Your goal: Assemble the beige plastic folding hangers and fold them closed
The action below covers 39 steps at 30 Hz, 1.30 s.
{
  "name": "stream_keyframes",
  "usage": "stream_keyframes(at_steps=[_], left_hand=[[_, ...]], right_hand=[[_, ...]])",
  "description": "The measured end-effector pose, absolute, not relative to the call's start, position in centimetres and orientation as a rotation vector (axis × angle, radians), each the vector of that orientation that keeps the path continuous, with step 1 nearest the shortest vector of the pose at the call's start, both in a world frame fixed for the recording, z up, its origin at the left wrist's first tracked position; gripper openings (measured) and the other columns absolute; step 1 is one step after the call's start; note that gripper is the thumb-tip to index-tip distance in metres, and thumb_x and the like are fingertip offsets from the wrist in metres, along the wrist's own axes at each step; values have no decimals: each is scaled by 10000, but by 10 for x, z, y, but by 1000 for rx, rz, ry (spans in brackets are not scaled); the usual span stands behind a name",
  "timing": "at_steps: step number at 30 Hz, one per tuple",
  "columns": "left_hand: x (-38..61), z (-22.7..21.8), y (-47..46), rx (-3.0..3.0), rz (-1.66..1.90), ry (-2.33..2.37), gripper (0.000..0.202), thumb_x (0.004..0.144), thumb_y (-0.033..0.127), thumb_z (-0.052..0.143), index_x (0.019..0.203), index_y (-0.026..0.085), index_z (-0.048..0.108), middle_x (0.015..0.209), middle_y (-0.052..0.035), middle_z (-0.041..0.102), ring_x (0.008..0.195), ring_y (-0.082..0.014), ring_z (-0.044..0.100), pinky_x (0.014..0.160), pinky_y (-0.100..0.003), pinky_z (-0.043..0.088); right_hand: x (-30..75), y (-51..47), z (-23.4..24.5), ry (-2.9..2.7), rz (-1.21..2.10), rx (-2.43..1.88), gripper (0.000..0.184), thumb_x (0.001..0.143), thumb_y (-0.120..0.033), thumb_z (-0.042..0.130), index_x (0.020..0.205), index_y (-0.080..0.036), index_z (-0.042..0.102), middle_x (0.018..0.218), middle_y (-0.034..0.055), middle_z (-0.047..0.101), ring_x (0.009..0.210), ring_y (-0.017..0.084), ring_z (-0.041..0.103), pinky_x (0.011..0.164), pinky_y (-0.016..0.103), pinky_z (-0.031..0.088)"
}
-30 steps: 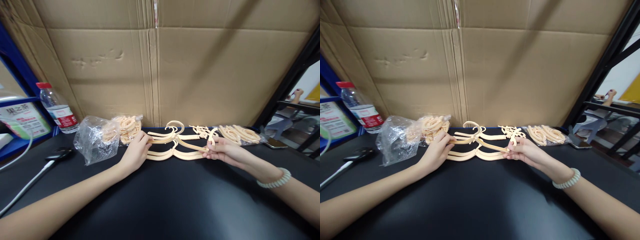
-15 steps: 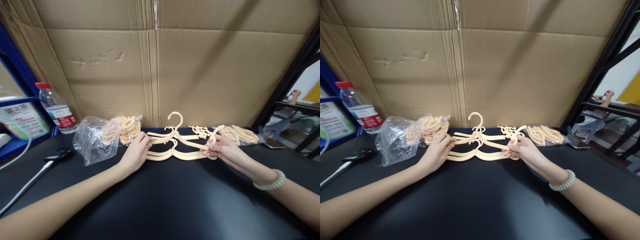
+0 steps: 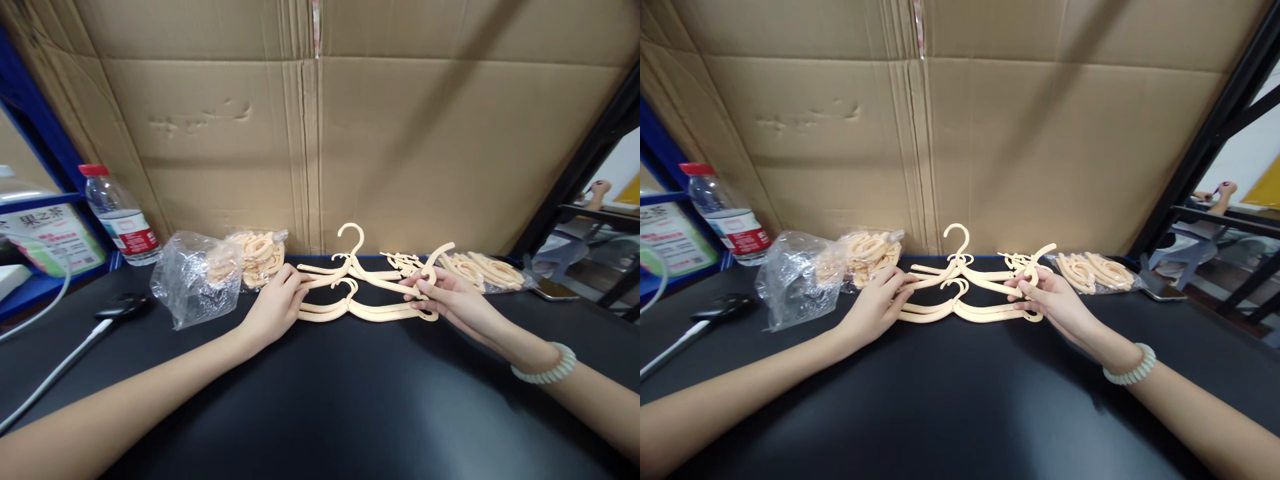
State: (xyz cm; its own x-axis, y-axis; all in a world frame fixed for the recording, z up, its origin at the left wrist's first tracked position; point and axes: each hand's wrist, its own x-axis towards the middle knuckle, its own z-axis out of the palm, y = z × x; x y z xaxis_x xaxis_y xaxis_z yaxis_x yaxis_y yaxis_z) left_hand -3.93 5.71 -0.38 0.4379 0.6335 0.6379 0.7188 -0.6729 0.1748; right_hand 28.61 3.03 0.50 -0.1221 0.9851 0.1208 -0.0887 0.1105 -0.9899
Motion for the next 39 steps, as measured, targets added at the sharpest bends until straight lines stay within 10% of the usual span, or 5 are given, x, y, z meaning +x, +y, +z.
stream_keyframes(at_steps=[29, 39], left_hand=[[-40, 66, 16, -2655, 226, -1026, 81, 751, 260, 549, 761, 189, 586, 769, -58, 660, 742, -262, 645, 637, -365, 448], [-29, 55, 8, -2740, 154, -924, 64, 817, 211, 533, 802, 187, 591, 804, -59, 657, 724, -243, 626, 654, -367, 459]], right_hand=[[319, 48, 15, -1059, 920, -1041, 255, 680, -362, 678, 519, -195, 572, 617, 12, 516, 627, 140, 465, 569, 268, 410], [304, 27, 25, -2315, 606, -1045, 229, 776, -421, 716, 759, -199, 664, 781, 33, 606, 755, 180, 529, 707, 321, 425]])
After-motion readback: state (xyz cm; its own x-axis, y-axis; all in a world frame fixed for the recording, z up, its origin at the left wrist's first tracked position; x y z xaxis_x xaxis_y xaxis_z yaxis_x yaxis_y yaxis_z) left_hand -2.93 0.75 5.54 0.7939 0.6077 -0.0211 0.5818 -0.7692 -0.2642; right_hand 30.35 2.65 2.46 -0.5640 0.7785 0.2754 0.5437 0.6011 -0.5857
